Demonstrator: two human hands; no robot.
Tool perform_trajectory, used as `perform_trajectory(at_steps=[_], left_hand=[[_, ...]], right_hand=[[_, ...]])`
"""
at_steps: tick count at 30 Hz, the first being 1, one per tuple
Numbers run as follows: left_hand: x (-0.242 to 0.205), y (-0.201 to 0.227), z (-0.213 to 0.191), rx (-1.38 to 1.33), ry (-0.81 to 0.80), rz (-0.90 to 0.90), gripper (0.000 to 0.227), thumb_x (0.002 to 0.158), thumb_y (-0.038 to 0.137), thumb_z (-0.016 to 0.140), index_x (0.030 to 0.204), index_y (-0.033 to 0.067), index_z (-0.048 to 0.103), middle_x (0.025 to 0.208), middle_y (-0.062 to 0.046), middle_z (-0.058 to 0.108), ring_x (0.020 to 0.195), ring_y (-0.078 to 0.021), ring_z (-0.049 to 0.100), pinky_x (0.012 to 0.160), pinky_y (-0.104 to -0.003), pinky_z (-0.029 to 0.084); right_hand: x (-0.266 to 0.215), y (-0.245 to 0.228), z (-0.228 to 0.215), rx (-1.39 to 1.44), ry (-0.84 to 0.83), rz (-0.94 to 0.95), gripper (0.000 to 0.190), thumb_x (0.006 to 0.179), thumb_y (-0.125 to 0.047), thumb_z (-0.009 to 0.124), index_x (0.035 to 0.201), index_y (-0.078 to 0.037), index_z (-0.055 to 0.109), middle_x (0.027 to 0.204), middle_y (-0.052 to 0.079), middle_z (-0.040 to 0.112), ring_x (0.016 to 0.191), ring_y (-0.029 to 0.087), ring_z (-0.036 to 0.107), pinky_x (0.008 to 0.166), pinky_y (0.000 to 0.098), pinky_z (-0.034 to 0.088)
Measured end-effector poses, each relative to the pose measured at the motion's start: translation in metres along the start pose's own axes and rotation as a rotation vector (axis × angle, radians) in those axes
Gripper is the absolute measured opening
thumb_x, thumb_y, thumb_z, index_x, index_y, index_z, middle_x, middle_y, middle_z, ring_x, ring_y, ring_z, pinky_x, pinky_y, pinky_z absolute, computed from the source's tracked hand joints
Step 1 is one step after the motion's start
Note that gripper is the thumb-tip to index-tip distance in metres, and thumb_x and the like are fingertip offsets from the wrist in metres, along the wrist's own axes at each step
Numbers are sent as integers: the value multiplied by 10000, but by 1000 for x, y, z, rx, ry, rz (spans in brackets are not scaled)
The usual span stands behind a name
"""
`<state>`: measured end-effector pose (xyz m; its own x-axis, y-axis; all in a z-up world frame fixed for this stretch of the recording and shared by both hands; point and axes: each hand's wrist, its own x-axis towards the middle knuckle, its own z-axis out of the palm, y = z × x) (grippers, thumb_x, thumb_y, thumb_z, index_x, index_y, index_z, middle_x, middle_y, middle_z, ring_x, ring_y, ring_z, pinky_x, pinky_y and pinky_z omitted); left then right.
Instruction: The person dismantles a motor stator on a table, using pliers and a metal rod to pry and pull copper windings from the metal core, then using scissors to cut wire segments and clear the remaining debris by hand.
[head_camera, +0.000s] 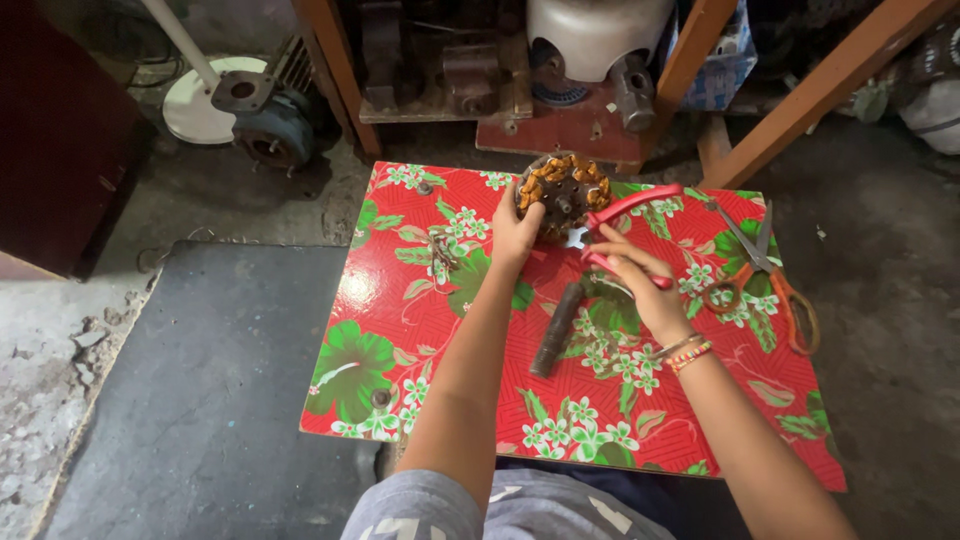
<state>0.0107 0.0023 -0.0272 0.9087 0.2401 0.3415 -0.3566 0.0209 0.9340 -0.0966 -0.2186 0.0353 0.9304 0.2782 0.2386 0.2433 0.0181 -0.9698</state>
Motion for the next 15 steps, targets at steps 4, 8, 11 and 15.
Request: perform_trajectory(at_steps=[4,8,11,15], left_hand=[[-1,-3,2,-16,2,-11,603,838,241,656,1370,-25,556,1187,-193,719,1109,-276,693,987,-381,529],[-1,-1,2,71,9,-1,632,836,254,665,1386,-27,535,1177,-201,726,1110,-287,704,982,-383,529],[-2,2,2,110,10,0,653,836,253,665,1402,-32,507,1177,-211,719,1108,-294,702,977,-386,527],[-2,8,2,99,-1,-8,653,831,253,656,1390,-51,508,1157,-220,725,1082,-297,714,951,-384,541]], right_hand=[[16,-13,6,-210,83,-54,319,1002,-173,576,1269,-81,723,1563,153,514,1354,234,592,1111,361,486],[33,-44,25,-196,166,-180,453,930,-121,534,1365,-110,660,1633,119,177,1430,205,422,1162,363,399],[43,-59,34,-98,192,-141,542,843,-82,501,1362,-128,650,1753,74,27,1255,180,459,1067,346,404],[58,-55,34,-276,86,-306,548,797,1,480,1294,-52,705,1723,103,142,1441,178,351,1179,371,355]])
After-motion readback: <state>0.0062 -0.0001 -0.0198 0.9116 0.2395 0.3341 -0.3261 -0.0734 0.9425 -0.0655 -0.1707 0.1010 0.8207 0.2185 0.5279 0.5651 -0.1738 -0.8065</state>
